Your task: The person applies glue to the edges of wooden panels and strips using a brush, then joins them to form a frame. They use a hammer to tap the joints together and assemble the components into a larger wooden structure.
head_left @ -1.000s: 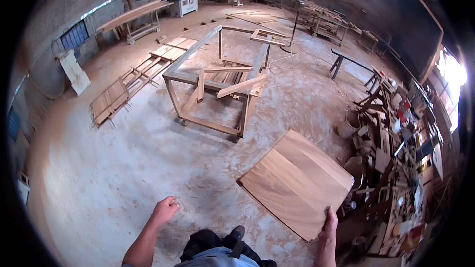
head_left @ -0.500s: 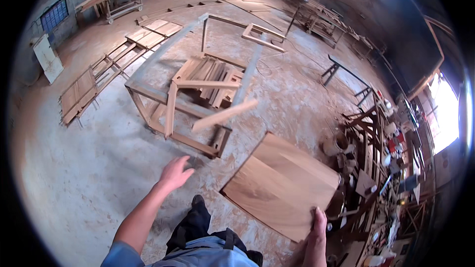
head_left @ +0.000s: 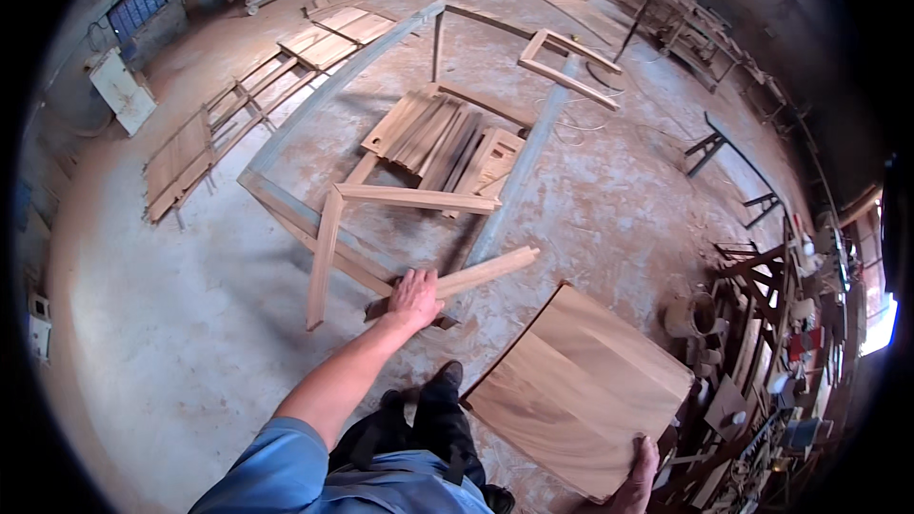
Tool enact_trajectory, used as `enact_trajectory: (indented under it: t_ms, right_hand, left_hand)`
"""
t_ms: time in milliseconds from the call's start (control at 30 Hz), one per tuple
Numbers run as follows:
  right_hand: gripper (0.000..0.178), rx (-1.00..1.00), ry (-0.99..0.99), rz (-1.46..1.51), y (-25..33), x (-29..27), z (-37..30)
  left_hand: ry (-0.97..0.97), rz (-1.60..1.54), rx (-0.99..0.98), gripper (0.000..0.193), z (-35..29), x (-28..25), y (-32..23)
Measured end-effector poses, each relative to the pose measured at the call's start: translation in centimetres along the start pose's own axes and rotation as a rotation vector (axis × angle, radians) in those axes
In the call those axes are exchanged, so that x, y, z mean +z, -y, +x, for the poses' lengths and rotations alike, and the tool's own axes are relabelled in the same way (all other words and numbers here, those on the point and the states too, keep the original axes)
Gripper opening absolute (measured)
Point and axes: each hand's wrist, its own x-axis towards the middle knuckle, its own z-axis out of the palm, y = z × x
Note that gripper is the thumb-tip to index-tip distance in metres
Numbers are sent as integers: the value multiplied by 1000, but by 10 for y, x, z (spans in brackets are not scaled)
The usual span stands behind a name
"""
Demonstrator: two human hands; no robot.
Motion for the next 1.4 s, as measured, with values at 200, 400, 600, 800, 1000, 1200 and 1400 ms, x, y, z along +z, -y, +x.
enact_trajectory:
  t_ms: [200,400,600,800,1000,1200,1400]
  right_hand:
    - [66,90,-9,-139,-9,-51,128]
    - [75,303,-88,-311,-13,-58,200]
    - [39,212,230,-110,-13,97,205]
    - [27,265,445,-119,-99,160,262]
    - [30,302,518,-68,-136,197,269]
    - [28,253,551,-104,-139,227,264]
    - [24,250,508,-138,-153,235,268]
  left_hand:
    - [14,61,38,37,4,-27,-1]
    - [-201,-199,-332,39,-2,-81,41]
    - [-295,-331,-656,58,7,-135,149]
    - [-273,-267,-662,48,27,-128,178]
    - [-268,-359,-650,48,41,-114,184]
    - [-289,-579,-628,48,28,-93,222]
    - [-285,-855,-591,44,21,-95,204]
